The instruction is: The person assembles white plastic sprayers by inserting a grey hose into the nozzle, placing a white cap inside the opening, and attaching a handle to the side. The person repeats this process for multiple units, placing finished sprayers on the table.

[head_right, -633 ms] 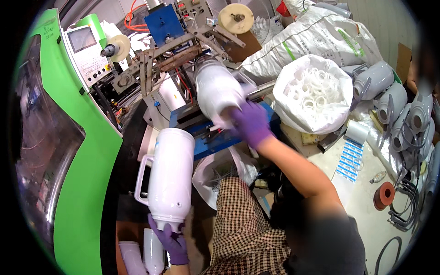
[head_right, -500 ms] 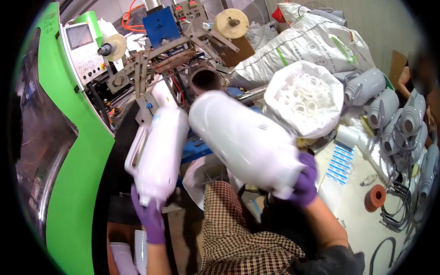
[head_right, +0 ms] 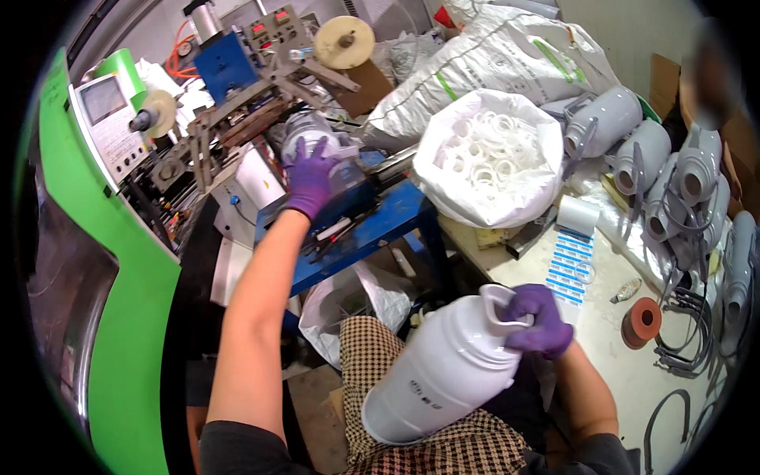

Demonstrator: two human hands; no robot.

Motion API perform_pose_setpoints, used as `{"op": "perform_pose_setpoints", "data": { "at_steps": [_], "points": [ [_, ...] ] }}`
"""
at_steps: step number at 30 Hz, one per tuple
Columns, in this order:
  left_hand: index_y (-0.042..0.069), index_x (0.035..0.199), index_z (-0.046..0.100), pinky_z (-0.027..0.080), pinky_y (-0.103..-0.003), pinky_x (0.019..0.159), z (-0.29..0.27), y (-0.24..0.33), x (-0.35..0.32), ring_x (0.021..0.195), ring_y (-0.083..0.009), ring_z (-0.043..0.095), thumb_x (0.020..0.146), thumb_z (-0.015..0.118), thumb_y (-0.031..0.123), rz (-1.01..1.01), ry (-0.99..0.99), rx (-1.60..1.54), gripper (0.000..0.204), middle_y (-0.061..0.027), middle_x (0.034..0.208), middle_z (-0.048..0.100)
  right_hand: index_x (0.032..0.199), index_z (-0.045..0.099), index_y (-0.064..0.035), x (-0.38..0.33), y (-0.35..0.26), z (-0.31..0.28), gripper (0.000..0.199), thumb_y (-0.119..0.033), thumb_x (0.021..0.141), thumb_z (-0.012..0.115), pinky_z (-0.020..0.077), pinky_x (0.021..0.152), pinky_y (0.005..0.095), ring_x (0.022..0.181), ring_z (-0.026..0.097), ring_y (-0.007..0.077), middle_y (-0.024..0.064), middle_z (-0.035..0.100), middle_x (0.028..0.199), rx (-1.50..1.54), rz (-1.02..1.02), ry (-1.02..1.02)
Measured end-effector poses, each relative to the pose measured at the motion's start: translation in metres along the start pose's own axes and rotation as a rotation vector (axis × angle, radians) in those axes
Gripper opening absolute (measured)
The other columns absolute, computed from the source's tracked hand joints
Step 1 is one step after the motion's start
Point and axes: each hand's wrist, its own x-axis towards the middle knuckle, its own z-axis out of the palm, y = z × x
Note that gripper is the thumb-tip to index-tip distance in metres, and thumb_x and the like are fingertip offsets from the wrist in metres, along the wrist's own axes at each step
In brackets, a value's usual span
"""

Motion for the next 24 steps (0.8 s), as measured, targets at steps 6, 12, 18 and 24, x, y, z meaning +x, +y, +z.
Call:
{"op": "perform_pose_setpoints", "data": {
  "at_steps": [6,12,18,24],
  "points": [
    [0.023,0.135,0.064,0.023,-0.054,0.12,-0.032,0.011,0.0,0.143,-0.0378,0.039,0.082,0.071,0.047,0.153,-0.136,-0.1,0.059,-0.0158,0.151,0.048,0.094,0.075,-0.0063,0.043,-0.008,0.037,0.037,-0.035,0.074,0.086,0.0496,0.071,0.0352,0.081,0.065,0.0193,0.0079,0.07,0.087,0.161,0.012,-0.034],
    [0.0,0.131,0.063,0.037,-0.043,0.114,-0.189,0.132,-0.067,0.139,-0.0302,0.046,0.066,0.086,0.015,0.369,-1.019,-2.078,0.071,-0.0188,0.153,0.046,0.157,0.028,-0.0018,0.035,-0.046,0.06,0.092,-0.025,0.085,0.079,0.0379,0.112,0.034,0.129,0.049,0.0178,0.0122,0.051,0.145,0.615,0.088,0.028],
    [0.001,0.102,0.069,0.051,-0.041,0.097,-0.172,0.105,-0.09,0.107,-0.03,0.066,0.074,0.08,0.041,0.172,-0.548,-1.985,0.05,-0.0213,0.117,0.068,0.124,0.069,-0.0077,-0.073,-0.059,-0.031,0.037,-0.01,0.088,0.073,0.0508,0.093,0.0366,0.102,0.066,0.0244,0.0108,0.069,0.108,-0.434,0.137,0.438],
    [-0.001,0.126,0.063,0.052,-0.04,0.098,-0.123,0.067,-0.127,0.109,-0.0244,0.066,0.094,0.061,0.049,-0.4,-0.583,-2.182,0.059,-0.0132,0.121,0.067,0.114,0.072,-0.0222,-0.174,-0.048,-0.224,0.04,-0.006,0.078,0.068,0.0485,0.093,0.0434,0.107,0.063,0.0284,0.0063,0.067,0.112,-1.747,0.423,0.251]
  ]
}}
